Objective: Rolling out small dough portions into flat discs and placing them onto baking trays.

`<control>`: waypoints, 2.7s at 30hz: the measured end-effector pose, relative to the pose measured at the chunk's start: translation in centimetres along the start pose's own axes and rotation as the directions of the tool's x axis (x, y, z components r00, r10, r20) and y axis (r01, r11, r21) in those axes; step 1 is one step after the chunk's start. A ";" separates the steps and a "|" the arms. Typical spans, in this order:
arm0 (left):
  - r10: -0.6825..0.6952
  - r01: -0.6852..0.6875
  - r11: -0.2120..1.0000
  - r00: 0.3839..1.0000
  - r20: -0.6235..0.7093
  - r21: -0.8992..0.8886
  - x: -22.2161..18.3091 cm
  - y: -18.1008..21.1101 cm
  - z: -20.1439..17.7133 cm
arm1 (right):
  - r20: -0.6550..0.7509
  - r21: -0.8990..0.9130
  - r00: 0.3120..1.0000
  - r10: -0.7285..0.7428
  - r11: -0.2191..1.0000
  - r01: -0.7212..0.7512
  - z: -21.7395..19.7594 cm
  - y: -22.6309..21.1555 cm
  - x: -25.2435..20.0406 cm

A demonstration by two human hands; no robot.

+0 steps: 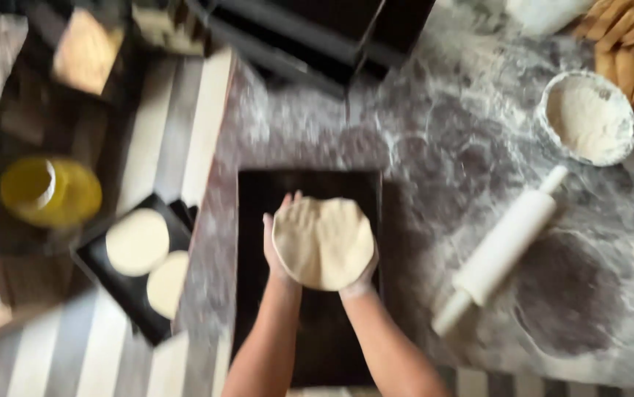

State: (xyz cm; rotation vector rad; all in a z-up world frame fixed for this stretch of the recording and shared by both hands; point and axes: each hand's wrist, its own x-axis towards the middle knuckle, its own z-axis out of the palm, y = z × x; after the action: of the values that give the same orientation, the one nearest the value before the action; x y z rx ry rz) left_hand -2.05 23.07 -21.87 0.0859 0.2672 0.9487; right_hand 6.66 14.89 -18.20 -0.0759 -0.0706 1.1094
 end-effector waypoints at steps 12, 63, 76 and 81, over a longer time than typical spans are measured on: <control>0.021 0.018 0.982 0.978 -0.207 0.187 5.1 4.7 -1.1 | -0.444 -0.229 0.895 -0.047 0.971 -0.062 -4.6 -1.2 3.1; 0.415 -0.090 -0.607 0.811 0.411 0.790 -1.7 16.2 -3.3 | -0.240 -0.245 0.947 0.215 -0.957 0.155 -2.4 -2.3 1.6; 0.443 0.268 -0.701 0.890 0.109 0.661 -2.5 15.9 -2.1 | -0.342 -0.209 0.940 -0.001 -0.975 -0.077 -2.8 -1.7 -3.3; 0.459 0.304 -0.686 0.886 0.069 0.661 -2.6 16.2 -2.3 | -0.052 -0.287 0.988 0.145 -0.950 0.124 -3.4 -1.3 -5.3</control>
State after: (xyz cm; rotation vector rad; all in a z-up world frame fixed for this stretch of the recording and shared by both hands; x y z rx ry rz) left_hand -16.90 30.34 -20.56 2.0779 1.8019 0.4141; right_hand 5.77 9.50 -21.52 -2.4392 -1.7534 0.2280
